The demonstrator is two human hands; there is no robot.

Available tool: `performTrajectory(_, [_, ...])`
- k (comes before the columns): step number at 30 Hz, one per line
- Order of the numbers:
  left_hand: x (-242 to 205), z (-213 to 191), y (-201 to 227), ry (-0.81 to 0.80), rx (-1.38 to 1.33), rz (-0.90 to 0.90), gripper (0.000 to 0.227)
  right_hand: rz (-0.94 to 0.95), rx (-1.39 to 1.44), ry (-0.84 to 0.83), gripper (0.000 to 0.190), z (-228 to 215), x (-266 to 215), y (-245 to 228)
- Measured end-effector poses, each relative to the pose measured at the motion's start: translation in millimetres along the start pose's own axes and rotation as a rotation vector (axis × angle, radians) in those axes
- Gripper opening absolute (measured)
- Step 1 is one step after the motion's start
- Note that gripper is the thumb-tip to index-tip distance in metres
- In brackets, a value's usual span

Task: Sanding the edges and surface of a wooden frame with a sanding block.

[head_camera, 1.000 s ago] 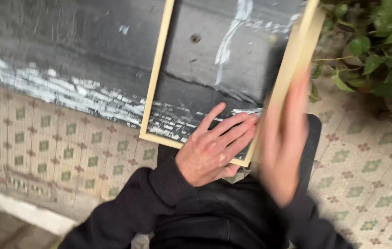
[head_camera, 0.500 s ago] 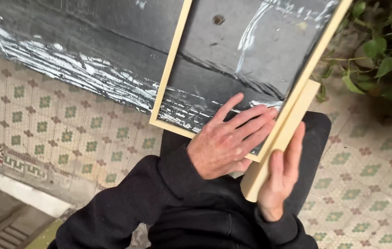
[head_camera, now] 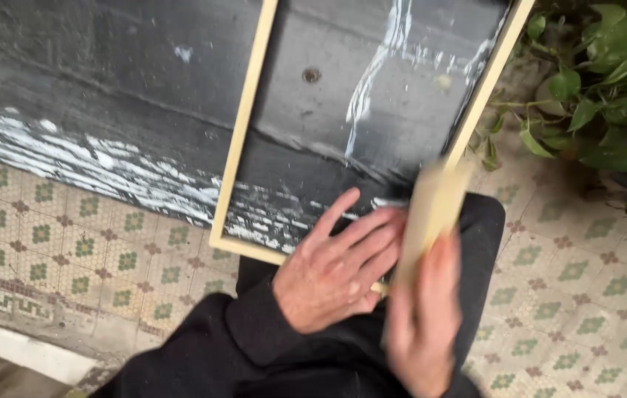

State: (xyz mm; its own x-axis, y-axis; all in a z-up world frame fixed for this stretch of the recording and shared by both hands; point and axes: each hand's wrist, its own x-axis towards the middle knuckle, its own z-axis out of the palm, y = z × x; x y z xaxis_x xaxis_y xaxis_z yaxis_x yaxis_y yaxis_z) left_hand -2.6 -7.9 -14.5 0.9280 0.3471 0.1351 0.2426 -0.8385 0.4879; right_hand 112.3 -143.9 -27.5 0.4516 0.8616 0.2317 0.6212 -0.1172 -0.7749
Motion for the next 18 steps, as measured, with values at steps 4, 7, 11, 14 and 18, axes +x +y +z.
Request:
performTrajectory(4, [3,-12,1,-0.015,0.053,0.006,0.075,-0.126,-0.081,0.013,0.049,-11,172,62])
performTrajectory(7, [4,-16,4,-0.065,-0.029,0.019,0.079,0.062,-0.277,0.079,0.030,-37,244,163])
performTrajectory(11, [7,-23,-3,-0.106,-0.099,0.011,0.090,0.179,0.172,0.214,0.045,-57,199,129])
performTrajectory(14, [3,-24,-6,-0.103,-0.133,0.034,0.090,0.300,0.233,0.209,0.059,-46,107,138])
performTrajectory(18, [0,-31,-27,-0.137,0.175,0.185,0.085,0.660,0.403,0.249,0.062,-18,-23,177])
